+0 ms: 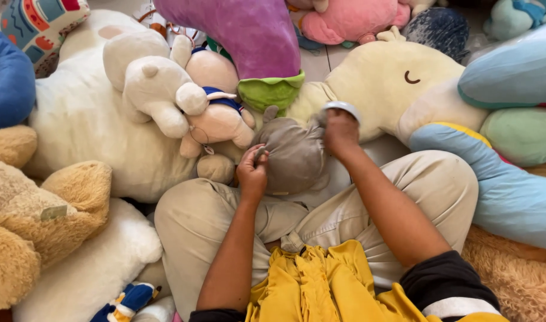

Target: The person sits on the floor and uses a small white brush to groom a purple plush toy, then switches to a gray plush toy. The person holds each toy with one hand and brushes the surface with the other, turning the toys to reach different areas.

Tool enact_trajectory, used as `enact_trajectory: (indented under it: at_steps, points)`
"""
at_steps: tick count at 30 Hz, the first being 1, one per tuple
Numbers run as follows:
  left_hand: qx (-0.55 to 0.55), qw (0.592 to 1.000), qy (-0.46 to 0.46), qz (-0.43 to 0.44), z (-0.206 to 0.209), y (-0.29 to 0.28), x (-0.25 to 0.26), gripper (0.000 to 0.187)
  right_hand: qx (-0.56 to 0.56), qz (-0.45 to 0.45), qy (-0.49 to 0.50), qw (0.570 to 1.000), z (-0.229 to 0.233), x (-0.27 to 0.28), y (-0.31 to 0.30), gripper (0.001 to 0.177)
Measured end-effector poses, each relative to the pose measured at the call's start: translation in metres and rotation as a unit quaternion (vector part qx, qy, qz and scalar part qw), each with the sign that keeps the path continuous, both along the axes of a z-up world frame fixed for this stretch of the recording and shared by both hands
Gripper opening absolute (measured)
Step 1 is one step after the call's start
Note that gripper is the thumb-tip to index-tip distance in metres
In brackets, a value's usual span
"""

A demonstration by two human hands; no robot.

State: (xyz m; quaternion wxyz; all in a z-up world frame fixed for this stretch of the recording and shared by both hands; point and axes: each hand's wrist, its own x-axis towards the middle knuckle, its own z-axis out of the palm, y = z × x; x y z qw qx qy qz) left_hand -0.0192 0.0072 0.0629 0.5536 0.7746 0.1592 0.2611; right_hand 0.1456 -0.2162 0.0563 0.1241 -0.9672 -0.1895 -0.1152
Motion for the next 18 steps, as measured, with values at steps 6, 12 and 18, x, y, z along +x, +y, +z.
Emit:
enact_trajectory:
  at_steps: [6, 12, 18]
  points:
    - [-0.327, 0.944, -0.034, 0.018, -0.046, 0.033, 0.005, 0.008, 0.328, -0.050, 0.204, 0.921, -0.010, 0.014, -0.006, 0.040]
    - [-0.482, 0.873, -0.071, 0.029, -0.074, 0.044, 0.010, 0.007, 0.612, 0.000, 0.380, 0.694, 0.067, -0.035, 0.000, 0.044]
    - [-0.428, 0.902, 0.054, -0.005, -0.078, 0.025, 0.020, 0.013, 0.467, 0.107, 0.410, 0.776, 0.129, -0.067, -0.012, 0.032]
